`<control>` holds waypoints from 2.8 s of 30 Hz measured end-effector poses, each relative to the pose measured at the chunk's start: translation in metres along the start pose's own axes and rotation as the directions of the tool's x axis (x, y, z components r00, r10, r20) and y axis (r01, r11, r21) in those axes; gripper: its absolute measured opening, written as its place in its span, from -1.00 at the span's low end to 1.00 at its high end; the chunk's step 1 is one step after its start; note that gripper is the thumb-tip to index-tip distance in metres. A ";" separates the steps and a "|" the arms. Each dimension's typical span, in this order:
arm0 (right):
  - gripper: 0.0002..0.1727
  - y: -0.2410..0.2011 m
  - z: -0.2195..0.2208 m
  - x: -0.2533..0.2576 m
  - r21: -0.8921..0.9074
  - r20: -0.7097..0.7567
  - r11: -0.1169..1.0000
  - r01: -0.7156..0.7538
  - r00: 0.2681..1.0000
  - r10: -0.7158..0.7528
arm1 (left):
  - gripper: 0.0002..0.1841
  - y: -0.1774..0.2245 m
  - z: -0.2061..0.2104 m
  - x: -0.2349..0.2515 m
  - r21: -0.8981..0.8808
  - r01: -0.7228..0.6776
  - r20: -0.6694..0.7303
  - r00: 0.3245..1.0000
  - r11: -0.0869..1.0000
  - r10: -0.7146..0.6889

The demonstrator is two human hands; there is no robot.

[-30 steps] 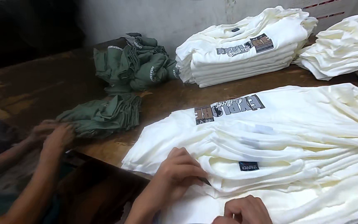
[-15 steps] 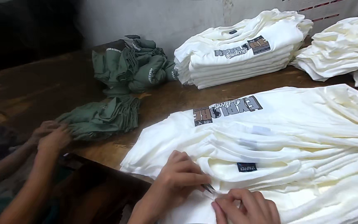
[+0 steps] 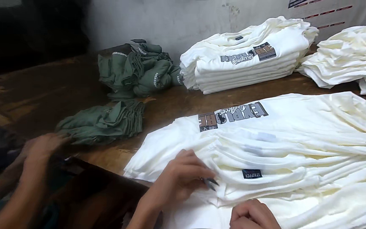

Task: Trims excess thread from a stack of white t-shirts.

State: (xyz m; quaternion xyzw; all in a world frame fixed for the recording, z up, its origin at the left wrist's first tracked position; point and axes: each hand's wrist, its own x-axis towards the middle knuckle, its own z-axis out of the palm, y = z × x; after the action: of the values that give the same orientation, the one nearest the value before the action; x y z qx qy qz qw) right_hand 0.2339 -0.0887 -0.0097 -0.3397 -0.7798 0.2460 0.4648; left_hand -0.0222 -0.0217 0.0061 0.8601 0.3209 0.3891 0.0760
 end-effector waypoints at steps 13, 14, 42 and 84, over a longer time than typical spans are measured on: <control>-0.74 -0.004 0.011 -0.002 -0.292 -0.211 0.953 -0.077 0.977 0.014 | -0.75 0.018 -0.003 -0.008 0.079 0.052 0.021 0.998 0.996 -0.054; -0.77 -0.006 0.009 0.001 -0.372 -0.236 0.924 -0.093 0.972 0.003 | -0.71 0.016 -0.003 -0.007 0.018 0.099 0.036 0.994 0.995 -0.100; -0.89 0.009 0.021 0.022 -0.232 -0.197 0.972 0.028 0.978 -0.075 | -0.89 0.050 0.010 0.036 -0.261 0.775 0.225 0.628 0.575 -0.745; -0.63 0.015 0.000 0.024 0.140 -0.395 0.989 -0.046 0.914 0.098 | -0.53 0.077 0.014 0.060 0.513 0.270 0.055 0.937 0.815 -0.345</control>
State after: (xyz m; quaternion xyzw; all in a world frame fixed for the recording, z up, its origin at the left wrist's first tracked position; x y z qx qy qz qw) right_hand 0.2301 -0.0612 -0.0071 -0.3810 -0.6377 0.2377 0.6259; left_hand 0.0554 -0.0434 0.0627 0.8129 0.5388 0.2119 -0.0630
